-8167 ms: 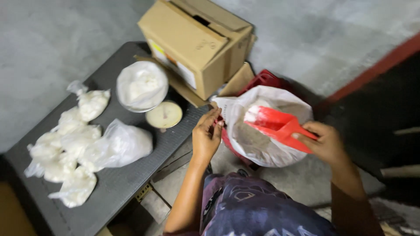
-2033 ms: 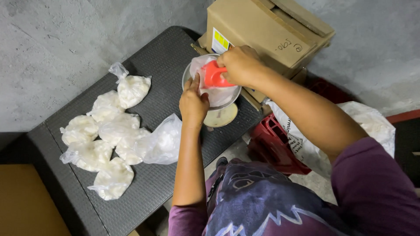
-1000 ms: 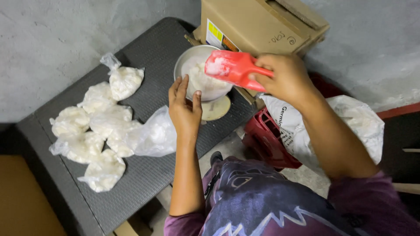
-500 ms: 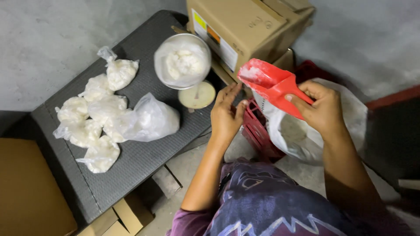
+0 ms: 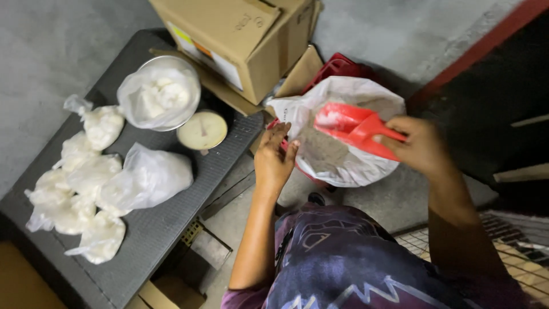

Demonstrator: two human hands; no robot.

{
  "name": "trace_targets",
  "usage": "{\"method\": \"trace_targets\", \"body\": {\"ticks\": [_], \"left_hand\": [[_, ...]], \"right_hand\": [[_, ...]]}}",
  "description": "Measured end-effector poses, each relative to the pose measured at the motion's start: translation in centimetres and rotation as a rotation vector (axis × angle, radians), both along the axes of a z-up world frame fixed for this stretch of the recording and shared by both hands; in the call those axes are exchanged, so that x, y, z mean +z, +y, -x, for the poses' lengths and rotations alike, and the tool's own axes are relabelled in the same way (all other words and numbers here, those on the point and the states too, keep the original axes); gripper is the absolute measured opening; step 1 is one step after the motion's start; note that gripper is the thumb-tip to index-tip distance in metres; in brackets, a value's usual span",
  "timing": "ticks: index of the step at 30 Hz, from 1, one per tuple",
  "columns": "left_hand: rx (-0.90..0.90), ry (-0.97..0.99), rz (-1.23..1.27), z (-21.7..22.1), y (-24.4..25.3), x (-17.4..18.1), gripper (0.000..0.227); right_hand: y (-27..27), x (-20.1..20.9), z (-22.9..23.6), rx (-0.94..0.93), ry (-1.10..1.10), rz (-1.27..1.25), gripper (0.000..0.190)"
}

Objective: Scooping white powder from a large sack into small plastic bags and weighing them on an analog scale.

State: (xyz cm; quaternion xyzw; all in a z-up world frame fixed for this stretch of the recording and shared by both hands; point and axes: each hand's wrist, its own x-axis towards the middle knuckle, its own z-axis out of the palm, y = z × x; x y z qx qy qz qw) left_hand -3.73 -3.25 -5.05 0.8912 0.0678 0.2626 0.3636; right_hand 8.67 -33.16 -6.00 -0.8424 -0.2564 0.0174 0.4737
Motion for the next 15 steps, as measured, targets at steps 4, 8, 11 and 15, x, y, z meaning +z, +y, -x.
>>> {"method": "trace_targets", "body": {"ticks": [4, 8, 11, 15], "left_hand": [[0.051, 0.255, 0.198, -0.3, -1.5, 2.0, 0.046], [0.054, 0.203, 0.14, -0.1, -1.8, 2.0, 0.056], [0.041, 0.13, 0.074, 0.2, -1.7, 0.7, 0.06], [0.049, 0.189, 0.097, 0.5, -2.1, 0.9, 0.061]], "right_hand": [[2.1, -4.0, -2.0, -0.006, -0.15, 0.323, 0.022], [4.9, -8.9, -4.6, 0.053, -0.366, 0.642, 0.019], [6.8, -11.1, -6.4, 0.118, -0.441, 0.852, 0.018], [8.1, -14.5, -7.4, 0.151, -0.554, 0.761, 0.016]]}}
